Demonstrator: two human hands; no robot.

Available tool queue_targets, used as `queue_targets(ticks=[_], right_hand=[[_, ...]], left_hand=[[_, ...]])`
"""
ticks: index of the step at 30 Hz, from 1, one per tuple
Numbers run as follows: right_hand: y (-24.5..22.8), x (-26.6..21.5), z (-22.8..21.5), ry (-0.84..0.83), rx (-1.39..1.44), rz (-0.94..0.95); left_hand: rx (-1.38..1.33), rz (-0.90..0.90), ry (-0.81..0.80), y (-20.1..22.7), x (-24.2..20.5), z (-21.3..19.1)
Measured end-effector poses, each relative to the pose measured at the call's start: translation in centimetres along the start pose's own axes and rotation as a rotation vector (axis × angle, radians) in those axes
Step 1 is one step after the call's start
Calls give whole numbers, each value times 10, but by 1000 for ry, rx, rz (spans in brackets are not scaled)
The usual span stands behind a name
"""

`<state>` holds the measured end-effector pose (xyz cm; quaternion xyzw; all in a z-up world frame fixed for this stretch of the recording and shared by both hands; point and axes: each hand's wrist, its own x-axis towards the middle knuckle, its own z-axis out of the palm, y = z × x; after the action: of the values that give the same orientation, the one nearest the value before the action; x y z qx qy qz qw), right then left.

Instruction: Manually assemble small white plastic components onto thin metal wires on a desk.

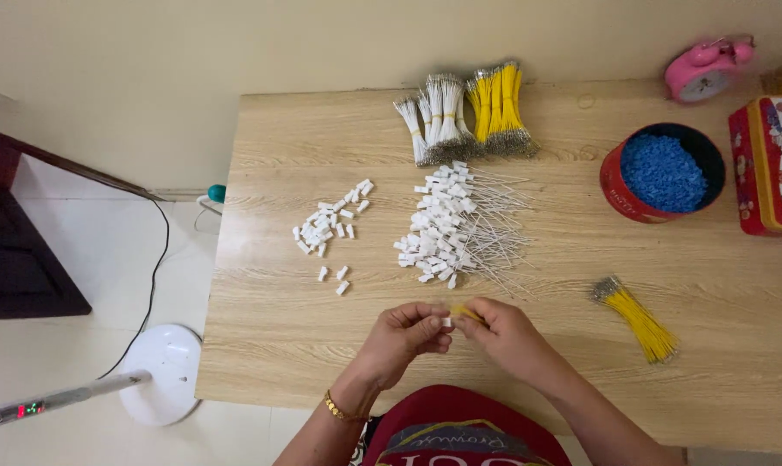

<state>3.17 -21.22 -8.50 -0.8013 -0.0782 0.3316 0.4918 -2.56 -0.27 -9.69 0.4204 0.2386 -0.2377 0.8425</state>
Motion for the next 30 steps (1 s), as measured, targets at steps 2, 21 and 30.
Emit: queue_targets(ticks=[2,21,30], right_hand=[[-7,-2,-2,20,7,26],[-35,-8,-1,74,-60,-18],[-60,-27,-1,128,-158,-220]], left_hand=[[-16,12,-7,2,1,1],[4,73,0,9,-8,9],[26,176,22,-7,-3,2]])
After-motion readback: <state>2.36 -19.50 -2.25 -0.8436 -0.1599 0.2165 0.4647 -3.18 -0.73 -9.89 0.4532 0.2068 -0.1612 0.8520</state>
